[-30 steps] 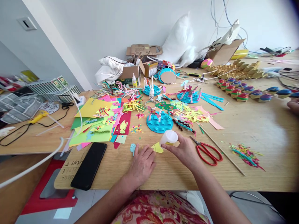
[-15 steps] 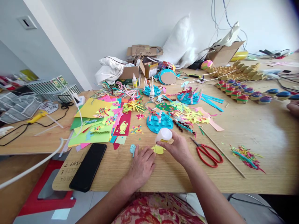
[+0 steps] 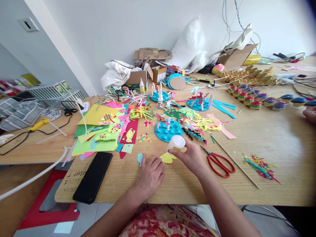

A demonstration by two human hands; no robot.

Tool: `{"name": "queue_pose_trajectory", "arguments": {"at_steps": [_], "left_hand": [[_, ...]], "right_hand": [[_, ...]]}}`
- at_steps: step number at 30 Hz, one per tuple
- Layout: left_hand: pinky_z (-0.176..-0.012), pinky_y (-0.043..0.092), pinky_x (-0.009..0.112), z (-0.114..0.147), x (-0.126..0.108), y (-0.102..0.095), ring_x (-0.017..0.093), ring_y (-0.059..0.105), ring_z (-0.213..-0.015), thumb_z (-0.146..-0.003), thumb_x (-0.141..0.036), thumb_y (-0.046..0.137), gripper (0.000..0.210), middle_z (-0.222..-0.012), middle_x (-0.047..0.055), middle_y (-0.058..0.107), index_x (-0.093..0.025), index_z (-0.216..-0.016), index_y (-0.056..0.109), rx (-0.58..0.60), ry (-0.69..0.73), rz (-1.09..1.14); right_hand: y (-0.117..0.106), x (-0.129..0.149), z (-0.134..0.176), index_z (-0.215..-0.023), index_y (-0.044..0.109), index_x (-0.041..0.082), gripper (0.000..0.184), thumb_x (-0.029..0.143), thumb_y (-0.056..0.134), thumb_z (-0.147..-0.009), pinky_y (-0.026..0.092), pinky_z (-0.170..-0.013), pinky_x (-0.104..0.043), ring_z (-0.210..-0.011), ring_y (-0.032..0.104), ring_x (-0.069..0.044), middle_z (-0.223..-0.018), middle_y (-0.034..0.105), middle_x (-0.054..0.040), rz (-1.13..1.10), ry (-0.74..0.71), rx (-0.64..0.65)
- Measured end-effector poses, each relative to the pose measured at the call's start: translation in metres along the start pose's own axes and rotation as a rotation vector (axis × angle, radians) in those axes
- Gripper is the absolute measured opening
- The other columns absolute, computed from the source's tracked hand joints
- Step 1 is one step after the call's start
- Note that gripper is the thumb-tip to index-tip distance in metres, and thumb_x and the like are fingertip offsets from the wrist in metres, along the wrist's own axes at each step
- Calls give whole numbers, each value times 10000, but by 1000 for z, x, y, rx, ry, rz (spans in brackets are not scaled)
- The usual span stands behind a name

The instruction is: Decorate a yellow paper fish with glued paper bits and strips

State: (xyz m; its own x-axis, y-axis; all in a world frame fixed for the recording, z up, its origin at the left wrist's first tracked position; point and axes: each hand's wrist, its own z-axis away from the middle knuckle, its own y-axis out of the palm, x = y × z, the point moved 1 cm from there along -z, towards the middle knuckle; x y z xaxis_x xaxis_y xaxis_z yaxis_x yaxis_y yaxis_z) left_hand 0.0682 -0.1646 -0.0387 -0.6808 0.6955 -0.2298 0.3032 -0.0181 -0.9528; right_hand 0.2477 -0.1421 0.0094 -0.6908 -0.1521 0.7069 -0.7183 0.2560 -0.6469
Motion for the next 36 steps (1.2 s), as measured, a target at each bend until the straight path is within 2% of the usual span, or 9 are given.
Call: {"name": "queue_pose_trajectory", "arguments": {"at_steps": [4,8,14,24,30,36], "left_hand": [[-1027,141,539,0,0,0,208,400,-1154,-821,-251,493,299,-1147,44,557,-214,-1118,483,1,-2,18],[-1031,128,534,0,0,0,201,395,-1160,-814,-249,506,301,-1143,36,560,-216,-1113,482,8,-7,26],[-1030,125,531,0,0,0,197,397,-1156,-812,-248,509,303,-1140,34,560,-214,-1112,479,10,-8,32],[-1034,124,529,-1,0,0,197,390,-1165,-814,-252,504,306,-1153,34,553,-213,-1116,479,14,-5,24],[-1032,129,532,-1,0,0,201,392,-1160,-813,-251,506,313,-1151,36,555,-214,-1123,479,15,-11,28],[-1029,125,534,-1,0,1,207,396,-1156,-816,-251,501,296,-1144,38,560,-213,-1110,489,-5,0,28]], "right_hand": [[-3,0,2,-807,603,171,277,416,627,-678,395,-553,-247,-632,573,-181,-714,653,-19,23,-6,19],[2,2,1,-805,601,170,304,438,632,-665,383,-548,-251,-632,567,-186,-713,651,-25,39,19,-2],[9,6,1,-798,593,170,319,459,620,-668,378,-535,-245,-633,557,-181,-710,643,-22,-10,0,54],[11,7,-2,-773,584,171,311,456,633,-660,374,-536,-243,-623,554,-177,-689,632,-18,2,-7,24],[4,1,-1,-827,600,169,311,432,635,-666,390,-568,-253,-663,576,-190,-736,655,-24,9,7,3],[3,5,3,-804,604,171,316,447,638,-654,365,-513,-237,-569,542,-161,-660,633,-6,43,17,30]]}}
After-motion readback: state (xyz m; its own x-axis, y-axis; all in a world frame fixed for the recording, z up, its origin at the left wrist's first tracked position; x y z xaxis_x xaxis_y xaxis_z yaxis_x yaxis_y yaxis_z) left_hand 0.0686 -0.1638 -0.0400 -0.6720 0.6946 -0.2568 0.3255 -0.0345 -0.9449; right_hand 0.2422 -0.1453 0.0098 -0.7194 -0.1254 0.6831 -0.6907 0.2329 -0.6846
